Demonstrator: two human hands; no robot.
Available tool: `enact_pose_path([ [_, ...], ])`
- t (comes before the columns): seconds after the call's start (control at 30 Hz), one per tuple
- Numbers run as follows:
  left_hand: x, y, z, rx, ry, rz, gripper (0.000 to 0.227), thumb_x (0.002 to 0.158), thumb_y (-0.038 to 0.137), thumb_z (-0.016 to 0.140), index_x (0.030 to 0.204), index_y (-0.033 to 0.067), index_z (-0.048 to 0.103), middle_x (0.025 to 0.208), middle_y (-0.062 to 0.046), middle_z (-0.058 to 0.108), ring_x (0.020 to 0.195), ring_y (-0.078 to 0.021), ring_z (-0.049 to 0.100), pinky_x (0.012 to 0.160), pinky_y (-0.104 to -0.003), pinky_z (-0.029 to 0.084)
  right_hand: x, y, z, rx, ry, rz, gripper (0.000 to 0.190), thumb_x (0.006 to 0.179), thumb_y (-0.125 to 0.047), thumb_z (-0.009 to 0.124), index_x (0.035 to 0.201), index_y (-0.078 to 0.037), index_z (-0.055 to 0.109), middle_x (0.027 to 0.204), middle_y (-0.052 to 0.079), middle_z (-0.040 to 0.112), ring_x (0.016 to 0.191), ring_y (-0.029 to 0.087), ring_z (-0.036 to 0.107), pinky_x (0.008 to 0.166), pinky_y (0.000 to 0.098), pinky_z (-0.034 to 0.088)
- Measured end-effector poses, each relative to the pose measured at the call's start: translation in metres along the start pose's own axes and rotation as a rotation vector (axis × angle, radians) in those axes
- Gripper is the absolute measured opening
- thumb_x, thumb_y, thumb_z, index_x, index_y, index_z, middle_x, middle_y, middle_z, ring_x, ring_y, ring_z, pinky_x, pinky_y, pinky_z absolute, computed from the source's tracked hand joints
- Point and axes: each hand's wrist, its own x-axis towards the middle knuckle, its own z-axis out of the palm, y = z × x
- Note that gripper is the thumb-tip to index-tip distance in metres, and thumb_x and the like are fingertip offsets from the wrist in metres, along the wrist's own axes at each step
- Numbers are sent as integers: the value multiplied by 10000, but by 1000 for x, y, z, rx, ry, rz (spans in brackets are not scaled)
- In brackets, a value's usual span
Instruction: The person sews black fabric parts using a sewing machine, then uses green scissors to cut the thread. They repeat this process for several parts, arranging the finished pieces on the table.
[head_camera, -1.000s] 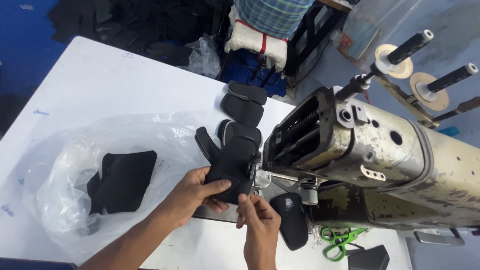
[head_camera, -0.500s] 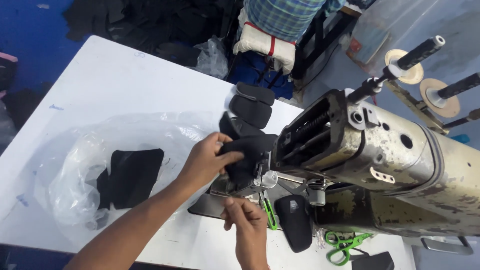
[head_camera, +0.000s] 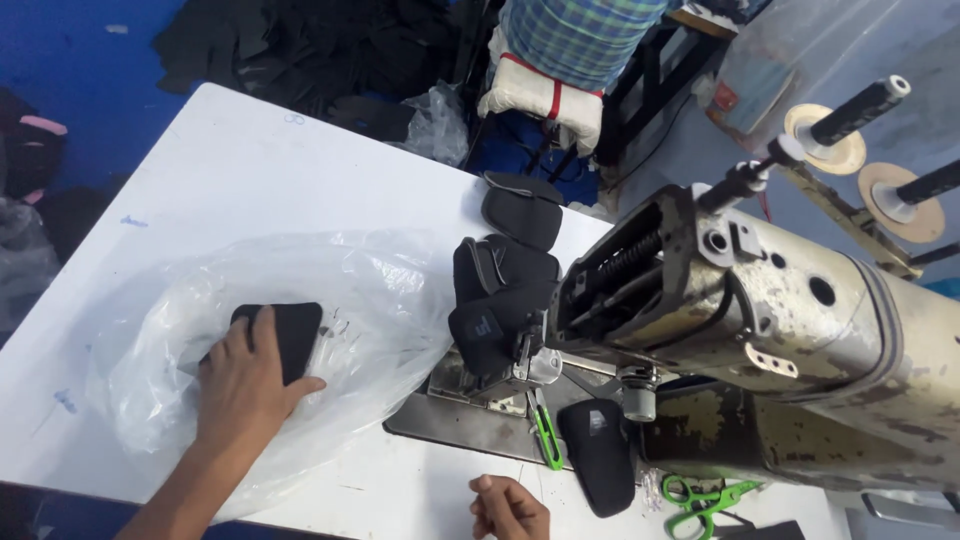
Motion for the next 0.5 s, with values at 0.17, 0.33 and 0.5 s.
enact_pose_path([
  [0.17, -18, 15, -30, -385, 28, 88, 675, 778, 256, 818, 1349, 29, 538, 1237, -174, 638, 1091, -353, 642, 913, -451, 517, -14, -26, 12, -42, -219, -96, 312, 914, -259, 716, 955, 39, 798, 688, 122, 716, 541, 173, 665, 526, 315, 529],
  [0.33, -66, 63, -37, -832, 19, 343, 253, 713, 170, 845, 926, 114, 720, 987, -24, 709, 934, -241, 695, 779, -326, 558, -48, -78, 27, 123, -488, -80, 502, 963, -421, 550, 1084, 26, 744, 842, 118, 766, 674, 175, 736, 592, 321, 588],
  [0.5, -88, 89, -46, -675, 78, 1138, 332, 833, 201, 864, 1114, 166, 692, 1181, -34, 647, 1223, -246, 595, 1081, -439, 479, -43, -88, 11, 362, -355, -307, 411, 954, -198, 612, 1168, 140, 704, 989, 172, 776, 863, 192, 719, 754, 306, 554],
])
